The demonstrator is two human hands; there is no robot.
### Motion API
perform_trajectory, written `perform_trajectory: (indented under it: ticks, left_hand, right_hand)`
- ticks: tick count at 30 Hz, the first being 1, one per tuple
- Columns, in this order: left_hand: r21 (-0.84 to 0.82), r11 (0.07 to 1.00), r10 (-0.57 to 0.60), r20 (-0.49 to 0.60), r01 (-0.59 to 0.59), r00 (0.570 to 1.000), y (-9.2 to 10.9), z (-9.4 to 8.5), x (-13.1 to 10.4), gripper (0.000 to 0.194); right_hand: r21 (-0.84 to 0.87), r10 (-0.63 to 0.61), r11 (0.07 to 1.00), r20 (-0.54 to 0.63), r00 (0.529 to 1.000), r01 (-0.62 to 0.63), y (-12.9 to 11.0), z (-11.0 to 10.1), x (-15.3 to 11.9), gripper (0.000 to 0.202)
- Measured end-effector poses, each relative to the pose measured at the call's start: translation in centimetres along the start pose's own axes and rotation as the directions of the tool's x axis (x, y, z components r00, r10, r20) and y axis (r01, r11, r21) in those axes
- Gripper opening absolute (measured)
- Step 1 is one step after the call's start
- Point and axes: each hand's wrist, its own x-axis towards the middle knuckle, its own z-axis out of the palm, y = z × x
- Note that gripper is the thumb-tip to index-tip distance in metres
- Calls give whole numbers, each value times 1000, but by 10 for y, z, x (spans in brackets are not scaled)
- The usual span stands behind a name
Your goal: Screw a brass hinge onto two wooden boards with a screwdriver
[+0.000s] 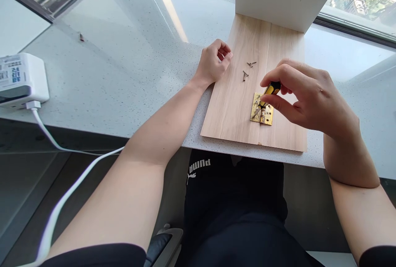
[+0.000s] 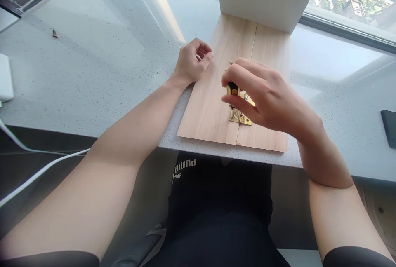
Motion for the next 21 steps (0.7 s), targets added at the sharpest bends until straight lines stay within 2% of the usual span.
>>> perform_trajectory:
  ticks: [2, 6, 8, 15, 21]
  left_hand:
    - [-2, 1000, -2, 1, 2, 1000, 1, 0, 0, 55]
    - [-11, 999, -33, 0, 33, 999, 4, 0, 1, 73]
    - [-10, 998, -57, 19, 58, 998, 3, 0, 1, 79]
    - [30, 998, -63, 65, 61, 996, -1, -1, 3, 42]
    - [-7, 1000, -27, 19, 27, 999, 4, -1, 0, 57]
  right_hand:
    - [-7, 6, 1000, 9, 1000, -6, 0, 1, 0, 12]
    - [13, -103, 994, -65, 993, 104, 1, 7, -1, 9]
    - [36, -113, 993, -91, 989, 117, 0, 9, -2, 6]
    - [33, 24, 999, -94, 995, -21, -1, 13, -2, 8]
    - [151, 56, 988, -220, 974, -22, -15, 28, -1, 16]
